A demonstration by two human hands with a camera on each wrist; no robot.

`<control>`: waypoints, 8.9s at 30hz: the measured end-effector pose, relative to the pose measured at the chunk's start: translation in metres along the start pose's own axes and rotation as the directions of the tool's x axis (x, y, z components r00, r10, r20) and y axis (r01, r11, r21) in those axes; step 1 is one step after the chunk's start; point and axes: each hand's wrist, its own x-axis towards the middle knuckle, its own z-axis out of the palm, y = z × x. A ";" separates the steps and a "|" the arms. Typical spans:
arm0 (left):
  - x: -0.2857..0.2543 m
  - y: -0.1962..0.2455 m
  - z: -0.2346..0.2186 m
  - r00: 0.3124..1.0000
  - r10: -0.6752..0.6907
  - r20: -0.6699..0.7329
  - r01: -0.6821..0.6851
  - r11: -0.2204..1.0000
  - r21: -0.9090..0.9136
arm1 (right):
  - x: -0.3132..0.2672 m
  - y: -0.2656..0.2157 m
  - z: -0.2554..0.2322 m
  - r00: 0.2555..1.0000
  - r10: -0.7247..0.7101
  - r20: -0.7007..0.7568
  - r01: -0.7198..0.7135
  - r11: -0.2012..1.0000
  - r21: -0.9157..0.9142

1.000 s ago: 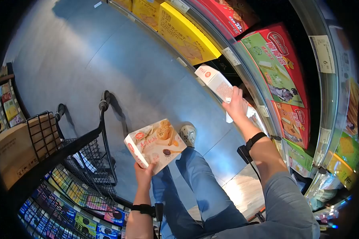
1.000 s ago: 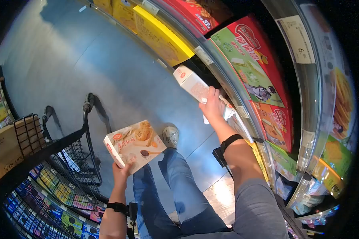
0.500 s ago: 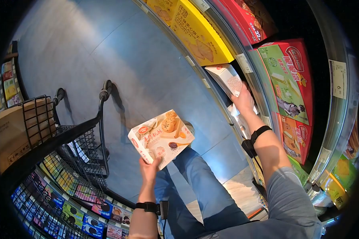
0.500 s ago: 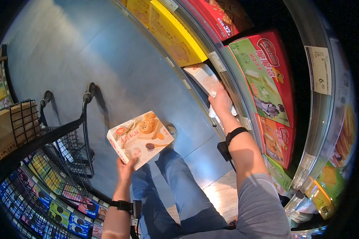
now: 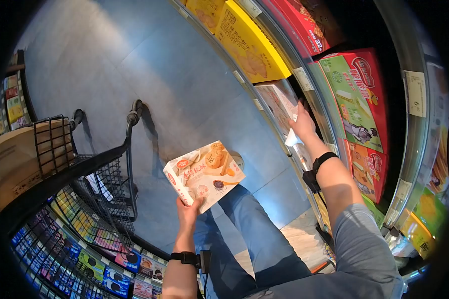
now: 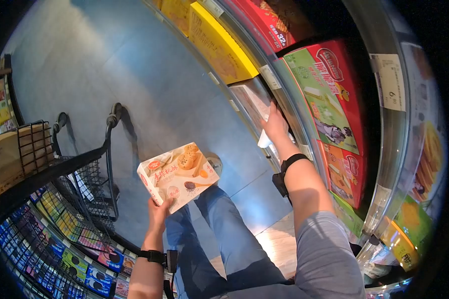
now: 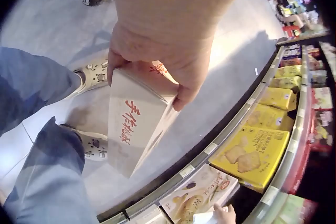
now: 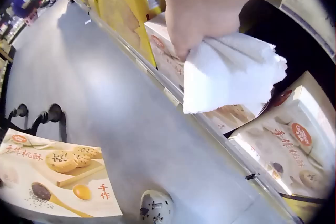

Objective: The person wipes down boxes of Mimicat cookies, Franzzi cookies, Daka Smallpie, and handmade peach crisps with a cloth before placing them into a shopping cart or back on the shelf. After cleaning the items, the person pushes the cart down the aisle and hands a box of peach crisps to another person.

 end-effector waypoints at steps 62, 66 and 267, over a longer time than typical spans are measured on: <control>-0.145 0.143 -0.181 0.850 0.110 0.515 0.007 0.975 -0.220 | -0.329 -0.139 -0.108 0.724 -0.321 0.611 -0.632 0.048 0.774; -0.137 0.141 -0.182 0.823 0.184 0.538 -0.029 0.959 -0.283 | -0.331 -0.138 -0.113 0.761 -0.320 0.564 -0.594 0.008 0.805; -0.336 -0.044 -0.028 0.625 -0.525 0.578 0.487 0.841 0.237 | -0.604 0.015 -0.009 0.968 -0.061 -0.242 0.207 0.738 0.643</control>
